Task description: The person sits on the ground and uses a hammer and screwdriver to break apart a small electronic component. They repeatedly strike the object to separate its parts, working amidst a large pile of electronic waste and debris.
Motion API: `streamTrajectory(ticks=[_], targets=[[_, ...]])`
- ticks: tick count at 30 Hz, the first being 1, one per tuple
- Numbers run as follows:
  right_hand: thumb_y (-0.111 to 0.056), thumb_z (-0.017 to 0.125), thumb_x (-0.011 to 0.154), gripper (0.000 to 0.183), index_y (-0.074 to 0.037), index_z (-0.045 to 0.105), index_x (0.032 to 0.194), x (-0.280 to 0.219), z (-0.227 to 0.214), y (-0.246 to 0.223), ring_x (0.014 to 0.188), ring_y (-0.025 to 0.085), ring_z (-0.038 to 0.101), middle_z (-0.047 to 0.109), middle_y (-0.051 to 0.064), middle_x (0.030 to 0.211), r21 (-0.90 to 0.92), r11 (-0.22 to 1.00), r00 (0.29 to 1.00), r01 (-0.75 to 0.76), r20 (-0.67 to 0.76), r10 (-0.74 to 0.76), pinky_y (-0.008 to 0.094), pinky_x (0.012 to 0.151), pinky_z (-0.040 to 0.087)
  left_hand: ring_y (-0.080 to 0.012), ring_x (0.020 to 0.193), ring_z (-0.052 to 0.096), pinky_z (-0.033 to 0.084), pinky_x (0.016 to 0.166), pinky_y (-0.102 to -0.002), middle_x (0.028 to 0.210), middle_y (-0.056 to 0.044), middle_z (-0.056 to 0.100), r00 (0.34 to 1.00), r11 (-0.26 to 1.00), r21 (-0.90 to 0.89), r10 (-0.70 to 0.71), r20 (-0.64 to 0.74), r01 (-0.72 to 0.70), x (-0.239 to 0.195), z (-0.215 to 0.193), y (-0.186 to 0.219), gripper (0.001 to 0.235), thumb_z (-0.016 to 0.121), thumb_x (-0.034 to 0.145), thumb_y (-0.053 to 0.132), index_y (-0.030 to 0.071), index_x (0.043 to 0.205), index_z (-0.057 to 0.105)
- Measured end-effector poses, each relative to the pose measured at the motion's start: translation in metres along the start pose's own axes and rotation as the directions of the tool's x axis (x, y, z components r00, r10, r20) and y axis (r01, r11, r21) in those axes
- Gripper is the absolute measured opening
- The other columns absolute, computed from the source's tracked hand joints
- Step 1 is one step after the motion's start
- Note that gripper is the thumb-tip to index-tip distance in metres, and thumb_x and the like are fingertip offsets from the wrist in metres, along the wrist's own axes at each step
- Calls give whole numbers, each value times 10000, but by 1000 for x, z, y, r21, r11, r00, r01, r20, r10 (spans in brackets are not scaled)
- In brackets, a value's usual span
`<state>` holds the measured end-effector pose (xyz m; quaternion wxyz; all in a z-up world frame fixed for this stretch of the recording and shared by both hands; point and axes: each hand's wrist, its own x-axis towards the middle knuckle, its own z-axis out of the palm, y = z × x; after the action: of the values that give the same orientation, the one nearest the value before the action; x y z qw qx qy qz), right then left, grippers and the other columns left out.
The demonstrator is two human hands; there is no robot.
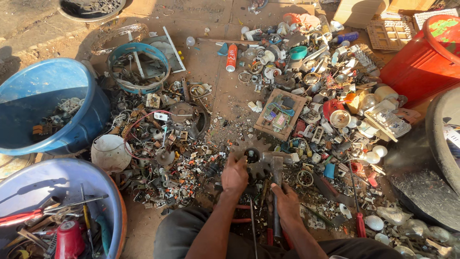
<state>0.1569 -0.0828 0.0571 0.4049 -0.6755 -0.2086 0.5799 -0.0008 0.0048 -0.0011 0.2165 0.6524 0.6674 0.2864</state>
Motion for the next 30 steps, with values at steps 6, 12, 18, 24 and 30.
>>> streamTrajectory(ticks=[6,12,18,24,30], targets=[[-228,622,973,297,-21,615,1186,3,-2,6,428,156,527,599,56,652,52,999,1000,6,29,-8,335,395,412,-302,967,724,601,803,-403,1162,-181,728,981,982,-185,-4,-193,-33,4,13,-21,169,683,941,92,53,1055,801],[-255,626,972,407,-14,604,1300,3,-1,22,472,188,569,614,73,692,-170,984,996,42,82,-29,357,443,458,-131,787,626,525,702,-303,909,-102,755,940,681,-673,-335,64,289,-7,18,-38,184,659,992,126,15,1082,776],[-274,658,952,367,-40,687,1233,5,-12,28,707,151,690,699,24,821,-627,728,959,278,138,-248,278,665,518,-139,733,666,537,665,-292,905,-88,775,930,642,-673,-249,270,367,-49,-10,-4,174,693,958,128,45,1081,785],[-247,612,1014,283,6,667,1130,-1,-25,48,712,224,644,677,93,852,367,929,998,-47,62,25,385,642,548,-284,874,714,586,781,-404,1014,-153,768,915,856,-411,389,109,-315,-116,-47,51,181,740,882,93,35,1041,803],[4,607,893,252,27,676,1134,-64,-117,12,826,236,713,732,124,1029,429,883,966,191,79,-247,403,770,622,-287,926,776,618,799,-423,1102,-140,764,957,955,-135,-243,162,265,-51,-73,6,252,702,968,281,106,1143,748]])
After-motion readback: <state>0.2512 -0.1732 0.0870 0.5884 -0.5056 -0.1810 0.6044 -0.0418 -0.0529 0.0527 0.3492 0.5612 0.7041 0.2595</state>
